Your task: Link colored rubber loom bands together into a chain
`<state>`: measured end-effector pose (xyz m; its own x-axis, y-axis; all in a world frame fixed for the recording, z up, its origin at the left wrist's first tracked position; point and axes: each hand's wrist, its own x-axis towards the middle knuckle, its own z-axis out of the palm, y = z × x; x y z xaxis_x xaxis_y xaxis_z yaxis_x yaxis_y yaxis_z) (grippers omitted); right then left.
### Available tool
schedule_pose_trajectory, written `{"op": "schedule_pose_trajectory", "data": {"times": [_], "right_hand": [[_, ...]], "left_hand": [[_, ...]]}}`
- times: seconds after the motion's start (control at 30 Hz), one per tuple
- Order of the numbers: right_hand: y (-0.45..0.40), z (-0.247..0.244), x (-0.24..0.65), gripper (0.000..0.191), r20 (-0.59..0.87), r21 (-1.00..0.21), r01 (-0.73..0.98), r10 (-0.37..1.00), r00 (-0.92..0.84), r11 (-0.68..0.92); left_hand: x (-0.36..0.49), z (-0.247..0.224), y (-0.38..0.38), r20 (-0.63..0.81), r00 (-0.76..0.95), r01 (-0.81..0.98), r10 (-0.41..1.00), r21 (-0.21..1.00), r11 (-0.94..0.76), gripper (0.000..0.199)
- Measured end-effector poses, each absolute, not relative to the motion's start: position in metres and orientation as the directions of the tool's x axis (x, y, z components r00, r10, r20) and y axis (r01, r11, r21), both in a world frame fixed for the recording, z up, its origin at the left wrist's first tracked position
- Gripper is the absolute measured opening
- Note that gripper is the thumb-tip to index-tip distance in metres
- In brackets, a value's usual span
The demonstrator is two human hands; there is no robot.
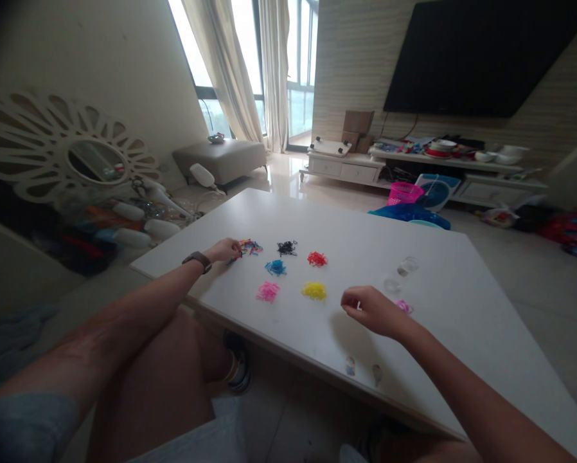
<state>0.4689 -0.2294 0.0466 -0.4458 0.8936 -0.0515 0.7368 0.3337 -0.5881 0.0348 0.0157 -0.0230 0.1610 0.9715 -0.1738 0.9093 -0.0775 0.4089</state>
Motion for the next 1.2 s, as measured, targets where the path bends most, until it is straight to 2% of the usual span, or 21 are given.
{"op": "schedule_pose_trajectory", "data": {"times": [0.13,0.4,0.57,0.73,0.83,1.0,1.07,1.2], "right_hand": [[-0.229,0.046,0.468,0.014,-0.045,-0.591,0.732,0.892,-0.450,0.339],[-0.230,0.046,0.469,0.014,-0.043,-0.593,0.728,0.890,-0.455,0.344],[-0.230,0.047,0.467,0.014,-0.052,-0.589,0.733,0.889,-0.454,0.340],[-0.230,0.049,0.466,0.015,-0.058,-0.583,0.738,0.889,-0.453,0.338],[-0.230,0.048,0.467,0.015,-0.054,-0.581,0.738,0.889,-0.455,0.342],[-0.229,0.046,0.465,0.014,-0.029,-0.577,0.734,0.889,-0.456,0.358],[-0.228,0.047,0.463,0.015,0.002,-0.570,0.737,0.898,-0.440,0.362],[-0.228,0.050,0.452,0.015,0.102,-0.598,0.726,0.931,-0.351,0.339]], "left_hand": [[0.037,-0.022,0.014,-0.173,0.188,0.910,0.967,0.400,-0.105,0.020],[0.037,-0.017,0.016,-0.166,0.192,0.918,0.967,0.378,-0.117,0.009],[0.031,-0.007,0.016,-0.066,0.162,0.903,0.985,0.413,-0.121,0.019],[0.026,0.000,0.013,0.004,0.151,0.873,0.989,0.469,-0.135,0.021],[0.028,0.002,0.011,0.017,0.182,0.827,0.983,0.538,-0.163,0.028],[0.059,0.007,-0.005,-0.044,0.349,0.606,0.936,0.772,-0.190,0.041],[0.084,0.013,-0.020,-0.060,0.427,0.542,0.902,0.815,-0.203,0.039],[0.143,0.030,-0.060,-0.003,0.604,0.399,0.797,0.867,-0.298,0.030]]}}
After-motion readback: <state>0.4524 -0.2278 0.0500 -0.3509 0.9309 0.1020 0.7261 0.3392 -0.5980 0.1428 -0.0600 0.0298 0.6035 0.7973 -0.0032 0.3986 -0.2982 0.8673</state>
